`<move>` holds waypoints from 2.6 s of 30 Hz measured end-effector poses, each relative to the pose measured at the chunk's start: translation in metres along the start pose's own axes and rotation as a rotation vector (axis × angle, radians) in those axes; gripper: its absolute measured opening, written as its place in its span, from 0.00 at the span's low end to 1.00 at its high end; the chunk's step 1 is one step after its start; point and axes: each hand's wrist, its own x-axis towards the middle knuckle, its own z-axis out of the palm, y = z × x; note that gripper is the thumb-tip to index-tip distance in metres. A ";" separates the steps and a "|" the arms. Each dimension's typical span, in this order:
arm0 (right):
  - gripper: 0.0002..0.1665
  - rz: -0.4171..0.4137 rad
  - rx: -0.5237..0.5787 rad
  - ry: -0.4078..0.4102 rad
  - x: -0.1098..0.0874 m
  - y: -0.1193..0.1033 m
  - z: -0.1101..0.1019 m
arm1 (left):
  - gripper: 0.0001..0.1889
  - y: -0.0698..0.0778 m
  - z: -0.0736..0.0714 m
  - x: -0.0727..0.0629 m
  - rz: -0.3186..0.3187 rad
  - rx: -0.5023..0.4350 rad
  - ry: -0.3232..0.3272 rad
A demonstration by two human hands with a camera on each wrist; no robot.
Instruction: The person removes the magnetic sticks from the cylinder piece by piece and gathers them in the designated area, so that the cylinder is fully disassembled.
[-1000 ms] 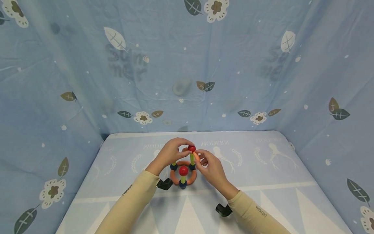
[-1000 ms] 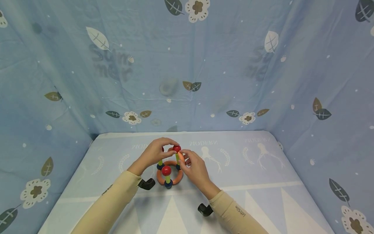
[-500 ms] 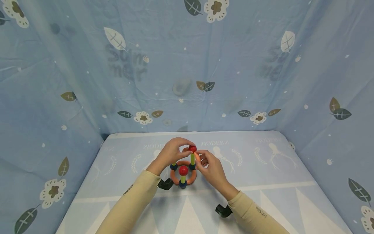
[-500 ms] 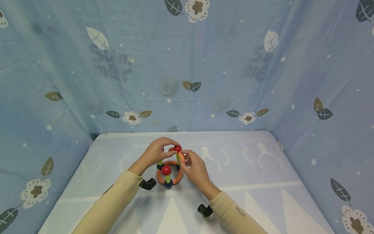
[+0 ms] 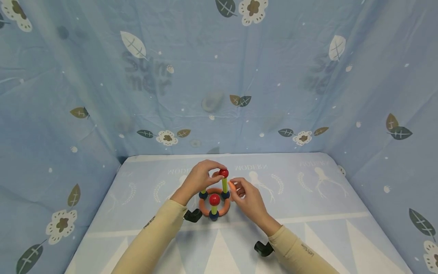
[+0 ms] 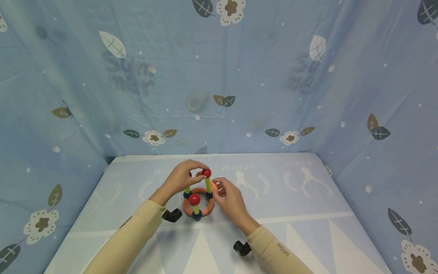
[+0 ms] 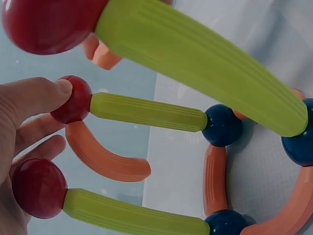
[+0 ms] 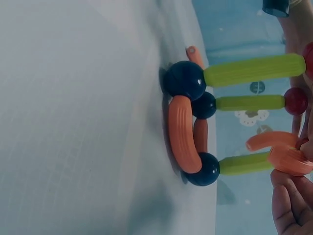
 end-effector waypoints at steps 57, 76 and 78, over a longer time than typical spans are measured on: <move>0.20 0.372 -0.194 0.065 0.041 0.100 -0.040 | 0.17 -0.007 -0.003 -0.002 0.020 -0.009 0.023; 0.15 0.096 -0.154 0.126 0.038 0.061 -0.029 | 0.24 -0.009 -0.002 -0.008 -0.045 -0.012 0.037; 0.15 0.070 -0.156 0.113 0.038 0.058 -0.027 | 0.26 -0.010 -0.002 -0.009 -0.056 -0.013 0.039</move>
